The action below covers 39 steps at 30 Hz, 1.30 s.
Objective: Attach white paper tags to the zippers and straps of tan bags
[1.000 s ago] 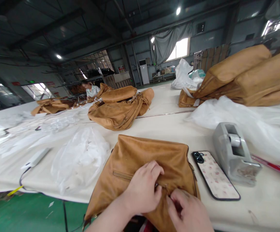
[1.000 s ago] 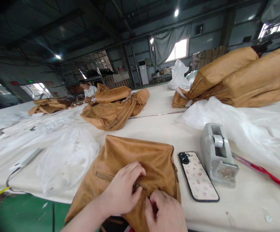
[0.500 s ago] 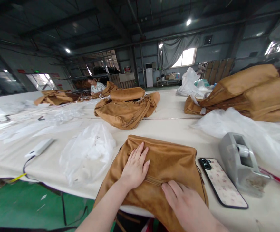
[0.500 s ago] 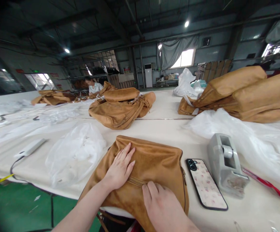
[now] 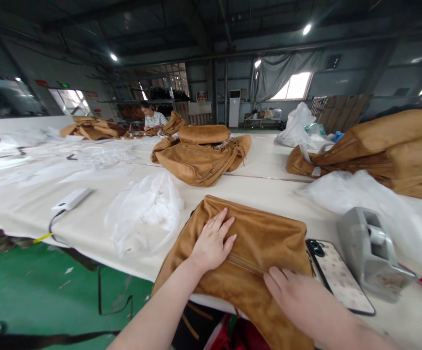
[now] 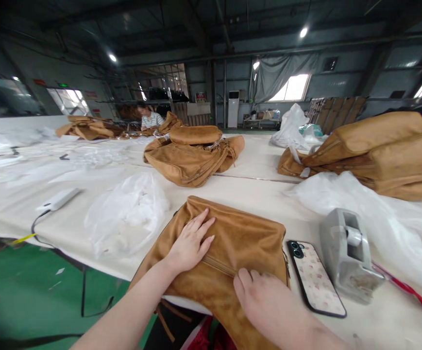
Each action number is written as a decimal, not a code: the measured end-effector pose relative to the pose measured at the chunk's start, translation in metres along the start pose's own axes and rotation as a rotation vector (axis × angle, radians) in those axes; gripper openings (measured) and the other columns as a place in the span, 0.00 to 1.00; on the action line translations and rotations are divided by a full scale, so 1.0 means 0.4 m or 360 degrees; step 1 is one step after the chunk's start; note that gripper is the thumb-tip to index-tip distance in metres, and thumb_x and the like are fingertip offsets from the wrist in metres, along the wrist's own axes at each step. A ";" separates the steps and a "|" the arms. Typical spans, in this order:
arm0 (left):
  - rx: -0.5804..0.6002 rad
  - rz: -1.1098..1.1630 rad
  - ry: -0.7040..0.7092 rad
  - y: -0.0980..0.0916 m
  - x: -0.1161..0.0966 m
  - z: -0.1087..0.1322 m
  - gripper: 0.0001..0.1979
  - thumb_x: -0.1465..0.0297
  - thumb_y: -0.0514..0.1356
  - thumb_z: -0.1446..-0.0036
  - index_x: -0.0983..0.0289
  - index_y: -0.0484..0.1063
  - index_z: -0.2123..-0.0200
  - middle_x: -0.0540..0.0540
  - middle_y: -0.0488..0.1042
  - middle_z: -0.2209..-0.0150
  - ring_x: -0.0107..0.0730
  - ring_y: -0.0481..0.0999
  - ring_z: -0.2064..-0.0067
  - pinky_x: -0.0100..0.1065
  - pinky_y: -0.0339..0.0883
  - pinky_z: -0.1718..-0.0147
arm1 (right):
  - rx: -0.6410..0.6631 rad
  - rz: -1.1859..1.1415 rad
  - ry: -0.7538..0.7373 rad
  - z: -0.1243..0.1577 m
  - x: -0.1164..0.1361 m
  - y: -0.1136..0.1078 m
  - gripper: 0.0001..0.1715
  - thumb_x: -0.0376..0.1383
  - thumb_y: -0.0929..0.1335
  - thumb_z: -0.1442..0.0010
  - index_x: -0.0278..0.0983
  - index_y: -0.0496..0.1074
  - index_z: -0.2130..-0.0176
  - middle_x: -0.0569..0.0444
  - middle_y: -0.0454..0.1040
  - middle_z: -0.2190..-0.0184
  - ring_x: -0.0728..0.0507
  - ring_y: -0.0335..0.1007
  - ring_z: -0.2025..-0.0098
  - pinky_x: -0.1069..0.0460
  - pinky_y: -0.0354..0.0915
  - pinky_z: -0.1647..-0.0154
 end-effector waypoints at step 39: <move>-0.0009 0.1558 -0.1361 -0.121 0.148 0.227 0.23 0.50 0.59 0.46 0.64 0.75 0.61 0.57 0.81 0.64 0.45 0.80 0.62 0.41 0.74 0.62 | -0.0437 -0.0260 0.0892 0.088 -0.092 0.177 0.37 0.24 0.60 0.45 0.28 0.53 0.37 0.39 0.61 0.39 0.36 0.58 0.38 0.40 0.59 0.37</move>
Point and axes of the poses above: each hand's wrist, its own z-axis away from the middle knuckle, its own y-axis out of the palm, x = y × z, the point moved 4 cm from there along -z, towards the middle knuckle
